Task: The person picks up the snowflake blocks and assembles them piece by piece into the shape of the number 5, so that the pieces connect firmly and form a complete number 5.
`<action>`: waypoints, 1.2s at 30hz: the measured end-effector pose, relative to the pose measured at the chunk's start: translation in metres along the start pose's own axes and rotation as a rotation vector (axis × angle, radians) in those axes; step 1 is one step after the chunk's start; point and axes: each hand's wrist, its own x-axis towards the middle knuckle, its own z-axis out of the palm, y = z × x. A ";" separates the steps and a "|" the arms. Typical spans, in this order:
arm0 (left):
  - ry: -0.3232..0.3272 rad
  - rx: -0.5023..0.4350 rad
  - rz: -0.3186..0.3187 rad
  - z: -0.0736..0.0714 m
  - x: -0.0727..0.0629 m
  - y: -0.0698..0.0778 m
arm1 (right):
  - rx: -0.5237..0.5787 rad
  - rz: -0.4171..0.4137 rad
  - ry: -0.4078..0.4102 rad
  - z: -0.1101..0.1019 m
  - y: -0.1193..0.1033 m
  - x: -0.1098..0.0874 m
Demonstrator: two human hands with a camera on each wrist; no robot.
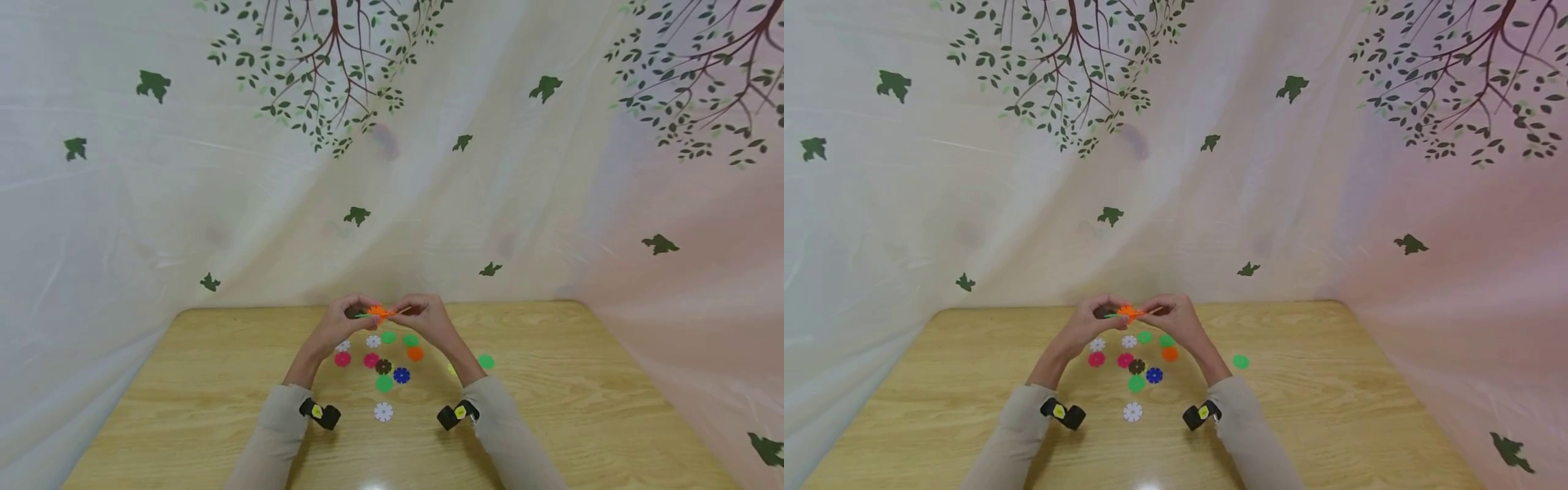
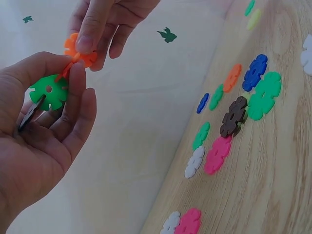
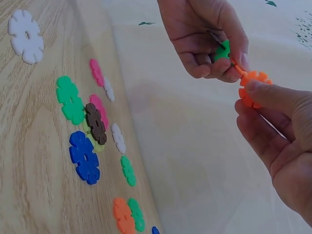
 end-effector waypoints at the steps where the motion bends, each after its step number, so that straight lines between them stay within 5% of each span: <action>1: 0.001 0.005 0.000 0.000 0.000 0.000 | -0.007 0.009 -0.003 0.000 -0.001 0.000; 11: 0.036 0.056 -0.048 -0.001 0.000 -0.003 | -0.002 0.094 -0.051 -0.005 -0.031 -0.006; 19: 0.089 0.073 -0.087 -0.005 -0.003 -0.005 | -0.044 0.112 -0.133 -0.008 0.009 -0.005; 24: 0.113 0.072 -0.103 -0.008 -0.004 -0.004 | -0.094 0.138 -0.282 -0.009 0.008 -0.013; 31: 0.126 0.082 -0.109 -0.009 -0.004 -0.005 | -0.130 0.070 -0.556 0.001 0.012 -0.026; 36: 0.124 0.103 -0.105 -0.010 -0.002 -0.006 | -0.133 0.043 -0.663 0.009 0.014 -0.033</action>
